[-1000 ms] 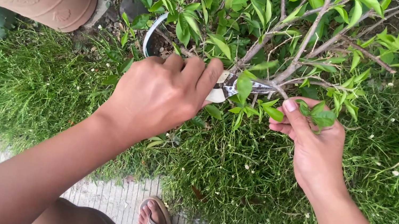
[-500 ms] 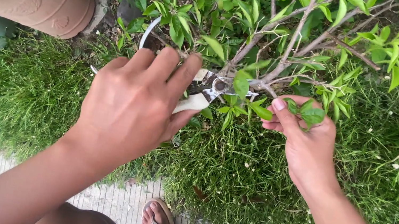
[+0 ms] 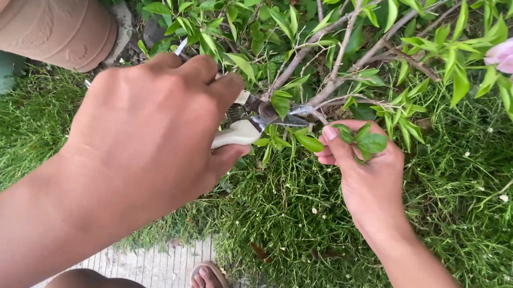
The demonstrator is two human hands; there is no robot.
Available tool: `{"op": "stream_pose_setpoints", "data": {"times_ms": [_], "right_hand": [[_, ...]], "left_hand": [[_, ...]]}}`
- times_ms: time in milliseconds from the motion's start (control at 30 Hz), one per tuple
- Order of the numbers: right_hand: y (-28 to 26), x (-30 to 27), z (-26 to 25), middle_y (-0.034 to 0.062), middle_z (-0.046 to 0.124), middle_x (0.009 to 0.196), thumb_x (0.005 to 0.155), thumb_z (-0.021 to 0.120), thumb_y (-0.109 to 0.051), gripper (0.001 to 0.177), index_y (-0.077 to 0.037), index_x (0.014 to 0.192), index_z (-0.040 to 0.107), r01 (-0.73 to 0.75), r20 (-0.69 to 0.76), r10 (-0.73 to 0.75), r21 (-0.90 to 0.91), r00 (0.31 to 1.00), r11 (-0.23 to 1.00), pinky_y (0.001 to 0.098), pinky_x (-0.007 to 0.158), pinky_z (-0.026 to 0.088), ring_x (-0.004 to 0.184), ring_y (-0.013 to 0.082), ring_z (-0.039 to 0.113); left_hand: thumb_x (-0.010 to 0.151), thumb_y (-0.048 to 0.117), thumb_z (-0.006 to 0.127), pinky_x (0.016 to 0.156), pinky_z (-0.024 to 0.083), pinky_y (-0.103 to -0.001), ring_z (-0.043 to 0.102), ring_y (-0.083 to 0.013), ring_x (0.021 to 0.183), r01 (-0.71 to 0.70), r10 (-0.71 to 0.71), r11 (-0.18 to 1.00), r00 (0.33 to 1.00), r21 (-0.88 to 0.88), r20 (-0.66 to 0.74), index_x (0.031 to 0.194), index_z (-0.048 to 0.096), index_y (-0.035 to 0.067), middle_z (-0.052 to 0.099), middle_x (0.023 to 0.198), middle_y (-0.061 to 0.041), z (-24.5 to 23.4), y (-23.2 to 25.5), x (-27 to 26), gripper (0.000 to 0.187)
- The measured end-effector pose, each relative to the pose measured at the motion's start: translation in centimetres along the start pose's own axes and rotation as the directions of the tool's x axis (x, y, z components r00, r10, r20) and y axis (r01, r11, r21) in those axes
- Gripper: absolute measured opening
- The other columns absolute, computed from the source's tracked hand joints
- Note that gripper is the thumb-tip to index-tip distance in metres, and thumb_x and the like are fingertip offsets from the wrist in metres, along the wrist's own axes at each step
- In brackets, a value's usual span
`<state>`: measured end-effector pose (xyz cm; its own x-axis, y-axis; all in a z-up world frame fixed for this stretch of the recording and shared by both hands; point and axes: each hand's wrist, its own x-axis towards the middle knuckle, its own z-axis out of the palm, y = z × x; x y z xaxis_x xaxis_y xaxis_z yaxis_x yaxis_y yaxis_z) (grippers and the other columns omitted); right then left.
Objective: Prune small branches and leaves from potted plants using gardening shears.
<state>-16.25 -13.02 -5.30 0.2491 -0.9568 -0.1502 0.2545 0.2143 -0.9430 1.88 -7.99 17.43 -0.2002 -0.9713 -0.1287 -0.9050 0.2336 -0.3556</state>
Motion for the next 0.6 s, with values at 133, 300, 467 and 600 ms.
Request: {"op": "stream_pose_setpoints", "data": {"times_ms": [133,300,467,600], "right_hand": [[-0.1,-0.1,0.1,0.0064,0.072,0.092,0.097,0.068,-0.01,0.013,0.0,0.105,0.067,-0.004,0.018,0.005,-0.025,1.0,1.0,0.0291,0.072,0.061,0.077,0.0136,0.069],[0.2,0.0,0.1,0.007,0.072,0.092,0.098,0.069,-0.009,0.013,0.0,0.105,0.067,-0.001,0.014,0.001,0.016,1.0,1.0,0.0289,0.072,0.06,0.076,0.0137,0.069],[-0.1,-0.1,0.2,0.0069,0.072,0.092,0.098,0.069,-0.009,0.012,0.0,0.105,0.067,-0.002,0.003,0.002,0.016,1.0,1.0,0.0287,0.073,0.06,0.077,0.0135,0.069],[-0.2,0.0,0.2,0.0062,0.072,0.092,0.097,0.068,-0.009,0.012,0.0,0.105,0.067,0.0,0.02,0.0,0.012,1.0,1.0,0.0288,0.073,0.061,0.077,0.0129,0.069]], "left_hand": [[0.082,0.048,0.078,0.06,0.058,-0.041,0.072,-0.0262,0.082,0.033,-0.032,0.999,0.999,-0.024,0.04,0.099,0.071,0.009,0.07,0.091,-0.008,-0.1,0.2,0.7,0.043],[0.087,0.053,0.074,0.06,0.059,-0.04,0.073,-0.0258,0.074,0.065,-0.068,0.998,0.981,0.022,0.184,0.094,0.07,0.01,0.069,0.086,-0.008,-0.5,0.8,1.7,0.044],[0.09,0.055,0.072,0.062,0.06,-0.04,0.074,-0.0261,0.073,0.075,-0.088,0.996,0.958,0.058,0.274,0.09,0.071,0.01,0.07,0.083,-0.009,-0.6,1.3,2.6,0.045],[0.092,0.057,0.071,0.065,0.06,-0.039,0.074,-0.0255,0.076,0.09,-0.114,0.992,0.926,0.082,0.36,0.089,0.072,0.01,0.071,0.079,-0.008,-1.3,1.6,3.4,0.047]]}}
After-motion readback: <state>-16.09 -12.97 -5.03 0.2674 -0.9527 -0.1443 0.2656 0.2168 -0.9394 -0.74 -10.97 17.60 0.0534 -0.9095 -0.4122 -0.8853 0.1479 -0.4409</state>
